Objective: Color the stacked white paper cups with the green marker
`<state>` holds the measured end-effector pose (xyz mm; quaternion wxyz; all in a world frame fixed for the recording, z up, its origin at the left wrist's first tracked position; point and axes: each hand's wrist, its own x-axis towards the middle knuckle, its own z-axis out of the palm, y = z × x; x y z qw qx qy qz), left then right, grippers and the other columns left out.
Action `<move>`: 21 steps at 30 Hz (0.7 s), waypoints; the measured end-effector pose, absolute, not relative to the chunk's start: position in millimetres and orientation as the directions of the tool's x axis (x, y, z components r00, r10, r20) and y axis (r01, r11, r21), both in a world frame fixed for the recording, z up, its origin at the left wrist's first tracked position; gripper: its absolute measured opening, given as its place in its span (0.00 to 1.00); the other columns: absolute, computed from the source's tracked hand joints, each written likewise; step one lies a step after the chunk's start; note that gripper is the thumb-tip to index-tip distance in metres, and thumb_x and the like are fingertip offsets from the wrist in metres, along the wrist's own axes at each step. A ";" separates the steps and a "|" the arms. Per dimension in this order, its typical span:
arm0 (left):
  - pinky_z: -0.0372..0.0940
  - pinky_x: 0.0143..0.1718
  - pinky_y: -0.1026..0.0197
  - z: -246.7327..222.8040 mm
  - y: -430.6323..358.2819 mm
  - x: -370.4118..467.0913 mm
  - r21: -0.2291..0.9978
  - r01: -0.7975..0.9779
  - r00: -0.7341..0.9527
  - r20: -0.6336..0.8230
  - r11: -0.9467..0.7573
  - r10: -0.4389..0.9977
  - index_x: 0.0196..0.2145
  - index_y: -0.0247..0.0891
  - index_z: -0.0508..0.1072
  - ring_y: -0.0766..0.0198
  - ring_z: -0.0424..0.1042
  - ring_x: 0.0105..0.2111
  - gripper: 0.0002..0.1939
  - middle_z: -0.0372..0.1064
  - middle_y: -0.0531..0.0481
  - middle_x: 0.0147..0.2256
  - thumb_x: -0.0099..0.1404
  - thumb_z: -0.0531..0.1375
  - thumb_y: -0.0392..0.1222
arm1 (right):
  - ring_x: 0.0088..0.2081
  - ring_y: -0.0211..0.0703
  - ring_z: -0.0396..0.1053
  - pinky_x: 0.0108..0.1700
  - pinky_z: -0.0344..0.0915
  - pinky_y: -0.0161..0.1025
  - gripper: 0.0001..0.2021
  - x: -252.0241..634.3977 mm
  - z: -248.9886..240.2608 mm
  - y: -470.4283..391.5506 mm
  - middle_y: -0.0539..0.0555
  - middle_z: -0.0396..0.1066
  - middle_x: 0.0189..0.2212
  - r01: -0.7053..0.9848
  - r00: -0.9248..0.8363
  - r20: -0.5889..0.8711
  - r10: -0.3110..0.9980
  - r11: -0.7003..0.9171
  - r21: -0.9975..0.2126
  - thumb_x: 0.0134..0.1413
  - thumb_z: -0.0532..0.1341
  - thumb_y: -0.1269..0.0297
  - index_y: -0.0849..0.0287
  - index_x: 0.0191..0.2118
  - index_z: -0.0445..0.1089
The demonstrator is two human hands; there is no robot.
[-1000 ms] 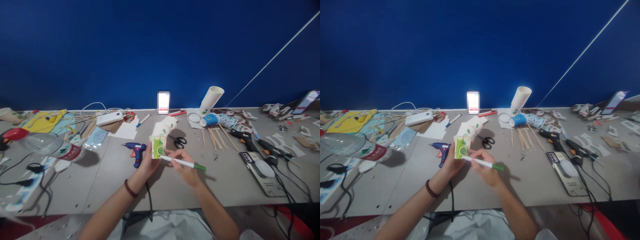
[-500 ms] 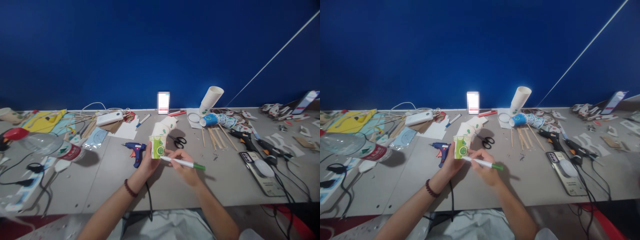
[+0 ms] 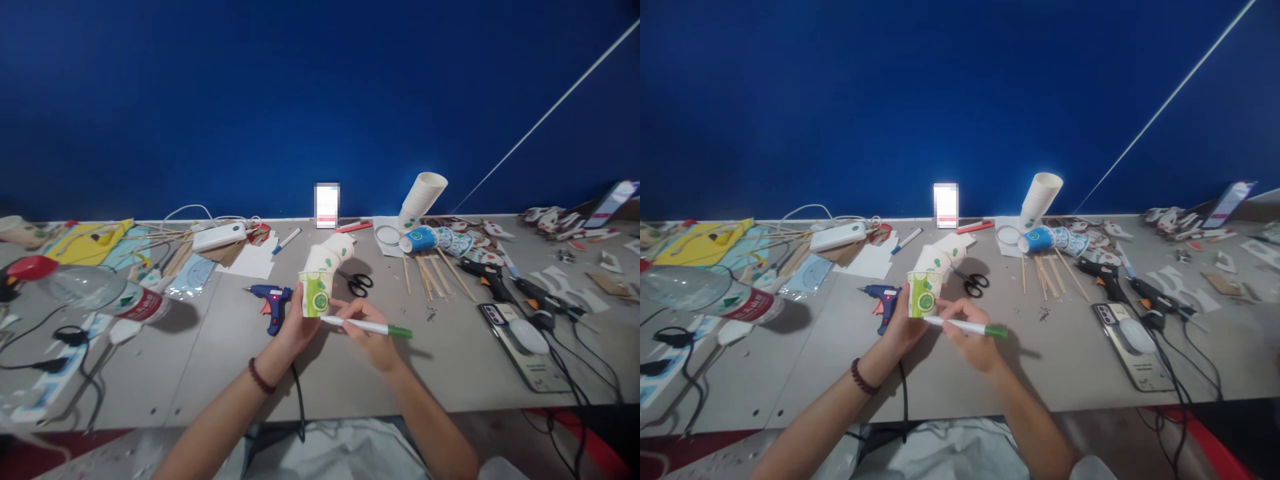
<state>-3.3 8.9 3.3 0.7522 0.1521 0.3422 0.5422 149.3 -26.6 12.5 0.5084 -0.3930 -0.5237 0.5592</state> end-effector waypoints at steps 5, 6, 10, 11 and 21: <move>0.67 0.34 0.58 4.1 8.6 -3.5 0.589 -0.715 0.195 -0.350 0.377 0.916 0.43 0.35 0.77 0.60 0.73 0.31 0.26 0.78 0.43 0.40 0.64 0.57 0.61 | 0.55 0.56 0.73 0.36 0.75 0.39 0.08 148.4 17.4 -27.4 0.55 0.77 0.33 -0.160 -0.159 0.087 0.983 0.062 -0.985 0.54 0.65 0.57 0.53 0.31 0.68; 0.67 0.35 0.58 3.9 8.8 -3.3 0.596 -0.714 0.190 -0.340 0.367 0.921 0.43 0.35 0.77 0.60 0.73 0.31 0.25 0.78 0.43 0.40 0.64 0.57 0.61 | 0.55 0.56 0.74 0.36 0.75 0.39 0.08 148.2 18.2 -27.8 0.55 0.78 0.34 -0.153 -0.154 0.081 0.985 0.057 -0.987 0.54 0.65 0.56 0.53 0.32 0.68; 0.66 0.35 0.59 2.0 9.4 -3.4 0.612 -0.707 0.182 -0.326 0.354 0.928 0.44 0.35 0.77 0.60 0.73 0.31 0.26 0.77 0.43 0.40 0.64 0.57 0.62 | 0.55 0.57 0.73 0.37 0.75 0.40 0.08 147.9 17.9 -28.4 0.55 0.78 0.34 -0.144 -0.158 0.084 0.984 0.061 -0.988 0.54 0.66 0.57 0.53 0.32 0.68; 0.66 0.35 0.59 1.4 9.6 -3.7 0.609 -0.707 0.184 -0.332 0.359 0.925 0.44 0.35 0.77 0.60 0.73 0.31 0.26 0.77 0.43 0.40 0.64 0.57 0.62 | 0.56 0.58 0.73 0.37 0.75 0.40 0.08 147.9 17.3 -28.2 0.54 0.77 0.33 -0.153 -0.164 0.094 0.982 0.069 -0.986 0.54 0.66 0.57 0.53 0.31 0.69; 0.66 0.36 0.57 1.2 10.0 -2.8 0.629 -0.704 0.175 -0.294 0.328 0.939 0.43 0.34 0.77 0.58 0.74 0.31 0.27 0.78 0.42 0.39 0.63 0.58 0.62 | 0.52 0.56 0.75 0.33 0.75 0.39 0.08 147.7 19.9 -27.2 0.55 0.78 0.34 -0.150 -0.138 0.048 0.989 0.027 -0.988 0.51 0.67 0.57 0.52 0.30 0.68</move>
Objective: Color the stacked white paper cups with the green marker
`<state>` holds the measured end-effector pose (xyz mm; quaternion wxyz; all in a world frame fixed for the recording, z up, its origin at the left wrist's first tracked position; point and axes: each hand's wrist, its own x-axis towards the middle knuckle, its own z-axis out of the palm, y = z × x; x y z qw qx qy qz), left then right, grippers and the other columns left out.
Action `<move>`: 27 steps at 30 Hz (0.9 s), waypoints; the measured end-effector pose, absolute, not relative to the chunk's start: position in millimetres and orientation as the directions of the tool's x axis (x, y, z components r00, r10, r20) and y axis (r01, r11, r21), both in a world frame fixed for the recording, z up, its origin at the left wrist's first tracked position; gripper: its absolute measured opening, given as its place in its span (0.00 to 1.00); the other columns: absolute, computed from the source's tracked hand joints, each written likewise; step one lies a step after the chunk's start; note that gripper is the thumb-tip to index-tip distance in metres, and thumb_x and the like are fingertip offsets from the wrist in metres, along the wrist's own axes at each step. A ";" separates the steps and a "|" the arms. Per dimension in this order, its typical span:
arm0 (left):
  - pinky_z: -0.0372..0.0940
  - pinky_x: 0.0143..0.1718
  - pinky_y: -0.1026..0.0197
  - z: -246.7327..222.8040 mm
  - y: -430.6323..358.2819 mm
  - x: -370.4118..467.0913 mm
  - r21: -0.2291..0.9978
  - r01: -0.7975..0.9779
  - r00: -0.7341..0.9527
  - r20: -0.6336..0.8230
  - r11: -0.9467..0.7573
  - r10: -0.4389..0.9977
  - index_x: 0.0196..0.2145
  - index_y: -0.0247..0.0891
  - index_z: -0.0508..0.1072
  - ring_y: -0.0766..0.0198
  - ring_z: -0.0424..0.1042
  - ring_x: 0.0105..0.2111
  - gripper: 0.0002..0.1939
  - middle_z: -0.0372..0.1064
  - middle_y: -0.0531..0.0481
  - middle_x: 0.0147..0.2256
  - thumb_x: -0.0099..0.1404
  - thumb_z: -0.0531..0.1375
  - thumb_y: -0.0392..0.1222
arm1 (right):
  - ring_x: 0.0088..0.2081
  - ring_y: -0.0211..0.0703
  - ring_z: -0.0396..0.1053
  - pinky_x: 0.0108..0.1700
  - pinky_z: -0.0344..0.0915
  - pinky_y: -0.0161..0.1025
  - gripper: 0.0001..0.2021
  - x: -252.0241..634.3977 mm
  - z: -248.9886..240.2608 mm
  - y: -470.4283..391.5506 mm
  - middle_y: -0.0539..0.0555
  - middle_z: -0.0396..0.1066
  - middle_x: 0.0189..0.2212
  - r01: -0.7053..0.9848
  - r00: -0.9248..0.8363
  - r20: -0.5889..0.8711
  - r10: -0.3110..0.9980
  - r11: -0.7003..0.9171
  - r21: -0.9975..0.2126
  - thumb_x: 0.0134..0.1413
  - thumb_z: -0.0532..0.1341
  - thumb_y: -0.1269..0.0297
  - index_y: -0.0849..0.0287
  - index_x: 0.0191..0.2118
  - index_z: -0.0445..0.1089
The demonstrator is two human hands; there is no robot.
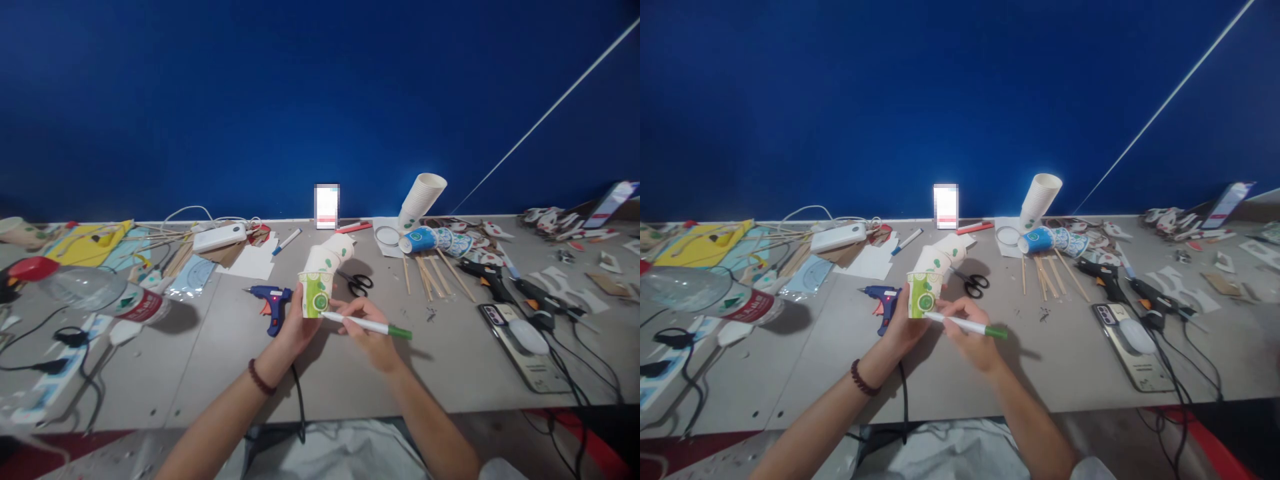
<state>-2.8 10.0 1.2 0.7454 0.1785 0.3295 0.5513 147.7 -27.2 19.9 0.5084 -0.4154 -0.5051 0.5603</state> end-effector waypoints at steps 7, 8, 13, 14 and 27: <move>0.67 0.34 0.57 1.3 8.6 -3.7 0.598 -0.716 0.183 -0.337 0.360 0.924 0.45 0.36 0.76 0.58 0.74 0.32 0.26 0.77 0.43 0.40 0.62 0.59 0.61 | 0.52 0.55 0.75 0.34 0.75 0.38 0.07 148.9 15.5 -26.5 0.54 0.76 0.30 -0.154 -0.150 0.075 0.986 0.051 -0.987 0.52 0.66 0.59 0.54 0.30 0.68; 0.67 0.35 0.56 1.3 8.7 -3.4 0.602 -0.714 0.185 -0.330 0.358 0.926 0.45 0.36 0.76 0.57 0.74 0.32 0.26 0.77 0.43 0.40 0.62 0.59 0.62 | 0.51 0.54 0.76 0.33 0.75 0.38 0.08 148.6 15.9 -26.6 0.54 0.77 0.31 -0.151 -0.144 0.062 0.988 0.040 -0.988 0.52 0.66 0.59 0.54 0.30 0.68; 0.66 0.36 0.57 1.4 9.3 -2.5 0.614 -0.711 0.173 -0.321 0.343 0.931 0.44 0.34 0.77 0.58 0.74 0.32 0.28 0.77 0.41 0.40 0.62 0.59 0.62 | 0.52 0.54 0.75 0.33 0.75 0.38 0.06 147.9 15.9 -26.5 0.53 0.78 0.34 -0.128 -0.136 0.051 0.989 0.033 -0.991 0.52 0.65 0.60 0.52 0.30 0.68; 0.66 0.35 0.58 1.5 9.3 -2.7 0.609 -0.712 0.176 -0.329 0.350 0.928 0.44 0.34 0.77 0.58 0.73 0.32 0.28 0.77 0.41 0.40 0.62 0.59 0.62 | 0.53 0.55 0.75 0.33 0.75 0.38 0.06 148.0 15.3 -26.4 0.53 0.77 0.32 -0.134 -0.142 0.061 0.988 0.042 -0.990 0.52 0.65 0.60 0.52 0.30 0.68; 0.67 0.38 0.57 1.2 10.4 -2.4 0.612 -0.707 0.187 -0.323 0.356 0.928 0.45 0.33 0.76 0.58 0.74 0.32 0.28 0.77 0.41 0.40 0.63 0.58 0.63 | 0.54 0.53 0.74 0.31 0.74 0.36 0.06 148.0 14.5 -26.4 0.53 0.78 0.35 -0.159 -0.145 0.049 0.988 0.025 -0.987 0.53 0.65 0.59 0.52 0.31 0.68</move>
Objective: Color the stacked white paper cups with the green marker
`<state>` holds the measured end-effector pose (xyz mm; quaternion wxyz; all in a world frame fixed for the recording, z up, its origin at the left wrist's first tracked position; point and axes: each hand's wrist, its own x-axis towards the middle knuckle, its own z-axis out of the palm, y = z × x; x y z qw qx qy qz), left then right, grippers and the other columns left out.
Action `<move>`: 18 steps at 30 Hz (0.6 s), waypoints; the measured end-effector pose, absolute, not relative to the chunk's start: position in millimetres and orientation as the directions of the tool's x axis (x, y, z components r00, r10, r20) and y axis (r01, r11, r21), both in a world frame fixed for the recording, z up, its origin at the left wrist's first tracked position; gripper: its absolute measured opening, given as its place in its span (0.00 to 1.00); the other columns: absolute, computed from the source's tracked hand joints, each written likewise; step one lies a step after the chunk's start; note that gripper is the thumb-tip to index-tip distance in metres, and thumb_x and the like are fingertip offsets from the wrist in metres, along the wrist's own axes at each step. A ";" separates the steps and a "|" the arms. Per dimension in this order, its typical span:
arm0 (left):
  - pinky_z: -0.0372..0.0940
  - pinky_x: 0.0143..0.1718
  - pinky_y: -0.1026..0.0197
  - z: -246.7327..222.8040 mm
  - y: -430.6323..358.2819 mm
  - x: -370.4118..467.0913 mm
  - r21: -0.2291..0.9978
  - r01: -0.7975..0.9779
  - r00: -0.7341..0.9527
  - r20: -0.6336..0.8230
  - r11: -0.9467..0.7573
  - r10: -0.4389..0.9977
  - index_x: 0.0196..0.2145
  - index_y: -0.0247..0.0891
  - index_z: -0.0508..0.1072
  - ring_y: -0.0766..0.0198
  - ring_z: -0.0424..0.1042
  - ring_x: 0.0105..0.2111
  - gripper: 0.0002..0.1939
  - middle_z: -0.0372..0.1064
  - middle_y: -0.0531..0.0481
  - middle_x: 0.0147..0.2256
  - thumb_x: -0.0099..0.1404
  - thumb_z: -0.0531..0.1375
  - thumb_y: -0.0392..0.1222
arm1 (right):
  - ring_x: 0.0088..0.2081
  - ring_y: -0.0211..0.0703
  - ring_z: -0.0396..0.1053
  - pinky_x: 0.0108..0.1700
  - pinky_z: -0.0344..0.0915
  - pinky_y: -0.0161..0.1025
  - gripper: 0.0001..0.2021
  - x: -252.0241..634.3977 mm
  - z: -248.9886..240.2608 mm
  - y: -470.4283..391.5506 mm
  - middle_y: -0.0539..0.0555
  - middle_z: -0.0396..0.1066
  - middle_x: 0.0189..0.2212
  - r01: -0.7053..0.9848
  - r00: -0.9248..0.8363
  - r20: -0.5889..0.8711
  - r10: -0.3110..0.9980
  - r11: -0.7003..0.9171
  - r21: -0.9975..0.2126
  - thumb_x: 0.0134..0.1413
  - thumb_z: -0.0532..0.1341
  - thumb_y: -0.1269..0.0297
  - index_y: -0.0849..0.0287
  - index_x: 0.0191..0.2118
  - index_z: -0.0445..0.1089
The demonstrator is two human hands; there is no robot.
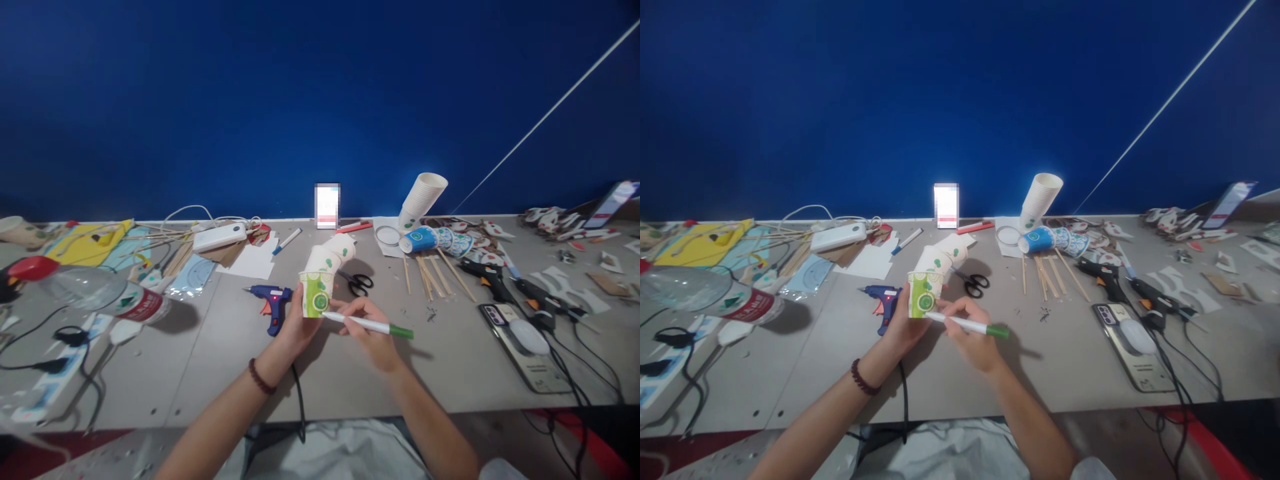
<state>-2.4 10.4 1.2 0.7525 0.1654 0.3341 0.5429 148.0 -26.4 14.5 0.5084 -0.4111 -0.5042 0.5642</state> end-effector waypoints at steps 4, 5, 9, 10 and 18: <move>0.66 0.34 0.58 2.3 9.4 -3.2 0.605 -0.704 0.194 -0.339 0.372 0.920 0.45 0.33 0.76 0.59 0.73 0.31 0.28 0.77 0.41 0.41 0.63 0.57 0.62 | 0.53 0.56 0.74 0.33 0.74 0.37 0.08 149.4 12.8 -25.7 0.54 0.76 0.31 -0.173 -0.153 0.079 0.985 0.052 -0.984 0.53 0.65 0.58 0.54 0.31 0.68; 0.65 0.32 0.59 2.5 9.2 -3.4 0.600 -0.706 0.196 -0.345 0.376 0.918 0.45 0.33 0.76 0.60 0.73 0.30 0.28 0.77 0.41 0.41 0.64 0.57 0.61 | 0.53 0.56 0.74 0.33 0.74 0.38 0.08 149.6 12.6 -25.6 0.54 0.75 0.29 -0.179 -0.157 0.094 0.983 0.065 -0.982 0.53 0.65 0.58 0.54 0.30 0.68; 0.66 0.32 0.59 1.3 9.0 -3.6 0.589 -0.709 0.207 -0.353 0.389 0.912 0.45 0.33 0.76 0.59 0.73 0.31 0.27 0.77 0.41 0.41 0.65 0.56 0.61 | 0.51 0.56 0.75 0.32 0.73 0.38 0.07 149.8 12.0 -25.3 0.53 0.74 0.27 -0.188 -0.159 0.111 0.981 0.081 -0.979 0.54 0.65 0.59 0.54 0.30 0.68; 0.66 0.33 0.58 0.7 9.2 -3.4 0.590 -0.710 0.203 -0.351 0.384 0.914 0.45 0.33 0.76 0.59 0.74 0.32 0.27 0.77 0.42 0.41 0.65 0.56 0.61 | 0.51 0.56 0.75 0.32 0.73 0.38 0.07 149.7 11.8 -25.3 0.53 0.74 0.28 -0.186 -0.152 0.107 0.983 0.077 -0.979 0.54 0.65 0.59 0.53 0.30 0.68; 0.66 0.32 0.59 0.5 10.0 -2.9 0.594 -0.712 0.197 -0.343 0.375 0.918 0.44 0.34 0.76 0.59 0.74 0.31 0.26 0.77 0.42 0.40 0.64 0.57 0.61 | 0.53 0.56 0.74 0.36 0.74 0.40 0.07 148.8 10.3 -25.9 0.53 0.76 0.30 -0.163 -0.158 0.099 0.983 0.073 -0.984 0.54 0.65 0.59 0.53 0.30 0.69</move>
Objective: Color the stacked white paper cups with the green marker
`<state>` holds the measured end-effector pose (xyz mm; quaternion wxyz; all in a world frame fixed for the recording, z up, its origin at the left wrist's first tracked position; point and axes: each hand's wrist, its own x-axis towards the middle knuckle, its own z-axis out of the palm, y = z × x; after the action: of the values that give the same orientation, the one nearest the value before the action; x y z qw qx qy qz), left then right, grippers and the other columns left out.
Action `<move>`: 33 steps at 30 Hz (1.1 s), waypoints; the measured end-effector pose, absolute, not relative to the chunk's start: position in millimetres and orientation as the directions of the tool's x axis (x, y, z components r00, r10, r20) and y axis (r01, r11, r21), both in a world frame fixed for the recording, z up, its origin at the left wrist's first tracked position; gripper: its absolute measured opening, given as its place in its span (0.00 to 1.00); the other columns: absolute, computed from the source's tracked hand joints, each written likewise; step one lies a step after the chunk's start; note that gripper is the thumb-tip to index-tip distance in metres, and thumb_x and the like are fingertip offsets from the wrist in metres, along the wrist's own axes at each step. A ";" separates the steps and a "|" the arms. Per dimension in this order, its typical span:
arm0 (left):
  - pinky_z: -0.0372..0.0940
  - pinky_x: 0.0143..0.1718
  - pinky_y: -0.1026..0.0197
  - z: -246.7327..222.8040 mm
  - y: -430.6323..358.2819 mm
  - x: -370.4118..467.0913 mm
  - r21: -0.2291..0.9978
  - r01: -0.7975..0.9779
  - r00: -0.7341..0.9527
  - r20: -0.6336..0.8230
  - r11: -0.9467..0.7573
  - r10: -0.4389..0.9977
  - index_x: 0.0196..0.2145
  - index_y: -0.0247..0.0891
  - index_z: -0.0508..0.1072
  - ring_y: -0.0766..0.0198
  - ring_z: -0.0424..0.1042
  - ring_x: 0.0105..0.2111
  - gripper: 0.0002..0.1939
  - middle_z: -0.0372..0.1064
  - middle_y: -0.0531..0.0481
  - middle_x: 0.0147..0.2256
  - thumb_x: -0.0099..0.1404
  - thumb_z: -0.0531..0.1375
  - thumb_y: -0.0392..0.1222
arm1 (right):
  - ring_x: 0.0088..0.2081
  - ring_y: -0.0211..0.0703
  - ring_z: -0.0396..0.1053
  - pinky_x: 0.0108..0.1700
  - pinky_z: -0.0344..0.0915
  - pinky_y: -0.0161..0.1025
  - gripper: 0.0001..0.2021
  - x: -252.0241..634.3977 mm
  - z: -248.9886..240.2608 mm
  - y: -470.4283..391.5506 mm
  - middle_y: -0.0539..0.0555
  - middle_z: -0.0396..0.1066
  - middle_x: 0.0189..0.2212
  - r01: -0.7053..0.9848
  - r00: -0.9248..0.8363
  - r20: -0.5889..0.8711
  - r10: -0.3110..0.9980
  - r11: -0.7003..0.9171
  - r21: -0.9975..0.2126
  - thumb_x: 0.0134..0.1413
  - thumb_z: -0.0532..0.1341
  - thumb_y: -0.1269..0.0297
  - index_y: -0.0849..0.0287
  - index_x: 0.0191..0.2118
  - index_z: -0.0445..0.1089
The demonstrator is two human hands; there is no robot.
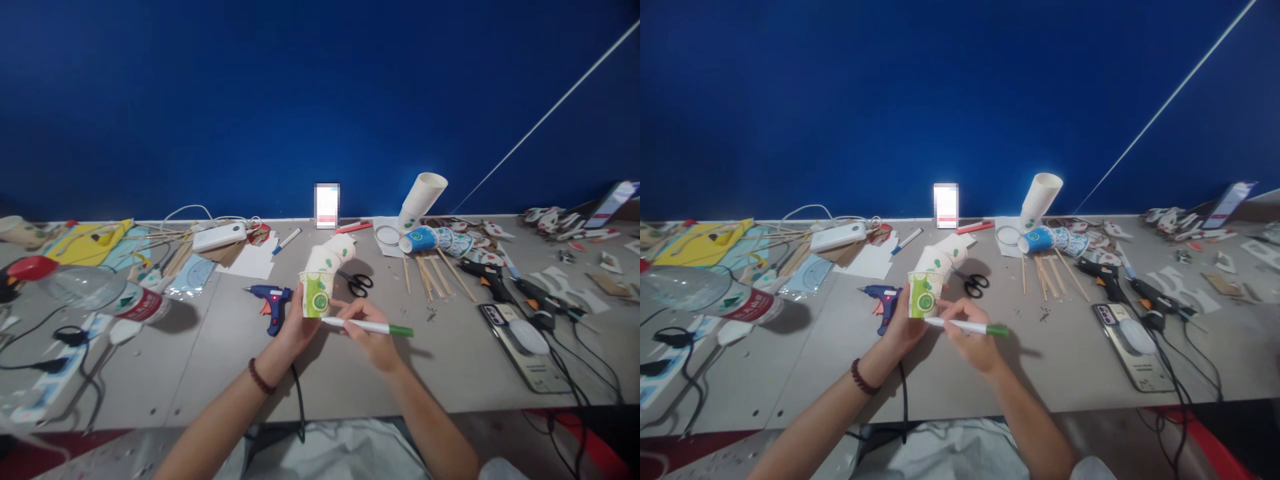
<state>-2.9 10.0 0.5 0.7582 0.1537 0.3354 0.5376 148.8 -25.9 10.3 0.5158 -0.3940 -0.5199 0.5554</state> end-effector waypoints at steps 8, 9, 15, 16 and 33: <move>0.68 0.38 0.58 4.3 8.7 -2.0 0.574 -0.735 0.210 -0.313 0.361 0.926 0.47 0.34 0.76 0.57 0.75 0.35 0.26 0.78 0.41 0.41 0.64 0.58 0.59 | 0.53 0.56 0.75 0.31 0.75 0.37 0.11 148.5 9.8 -26.6 0.55 0.77 0.33 -0.220 -0.072 0.090 0.993 0.073 -0.973 0.54 0.66 0.53 0.54 0.31 0.68; 0.69 0.37 0.58 4.3 8.5 -1.9 0.569 -0.736 0.217 -0.316 0.367 0.924 0.48 0.34 0.76 0.57 0.76 0.35 0.26 0.78 0.40 0.42 0.64 0.58 0.59 | 0.53 0.56 0.75 0.31 0.75 0.37 0.11 148.9 10.2 -26.5 0.55 0.77 0.33 -0.214 -0.063 0.092 0.994 0.076 -0.974 0.53 0.66 0.53 0.54 0.31 0.68; 0.70 0.37 0.58 2.9 8.8 -3.9 0.529 -0.754 0.238 -0.332 0.389 0.913 0.50 0.33 0.75 0.57 0.77 0.35 0.24 0.78 0.39 0.43 0.65 0.57 0.55 | 0.54 0.56 0.74 0.33 0.77 0.39 0.11 150.2 10.8 -26.5 0.57 0.79 0.38 -0.219 -0.079 0.074 0.994 0.055 -0.974 0.54 0.66 0.52 0.53 0.32 0.69; 0.70 0.39 0.57 3.1 8.7 -4.6 0.511 -0.764 0.244 -0.335 0.393 0.910 0.50 0.32 0.74 0.56 0.77 0.36 0.24 0.78 0.38 0.43 0.65 0.57 0.53 | 0.54 0.56 0.74 0.34 0.77 0.39 0.11 150.1 10.9 -26.7 0.57 0.79 0.39 -0.227 -0.085 0.068 0.994 0.047 -0.973 0.54 0.66 0.53 0.53 0.32 0.69; 0.70 0.33 0.60 15.5 8.4 -3.5 0.454 -0.803 0.184 -0.425 0.385 0.886 0.38 0.29 0.77 0.59 0.76 0.29 0.22 0.78 0.40 0.31 0.69 0.51 0.51 | 0.53 0.54 0.75 0.55 0.69 0.52 0.09 147.7 11.9 -25.3 0.56 0.80 0.39 -0.235 -0.109 0.164 0.980 0.135 -0.963 0.56 0.66 0.56 0.53 0.33 0.69</move>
<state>-3.5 8.4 15.5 0.7669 0.0641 0.3231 0.5508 147.7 -25.3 11.9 0.5570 -0.3676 -0.5070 0.5455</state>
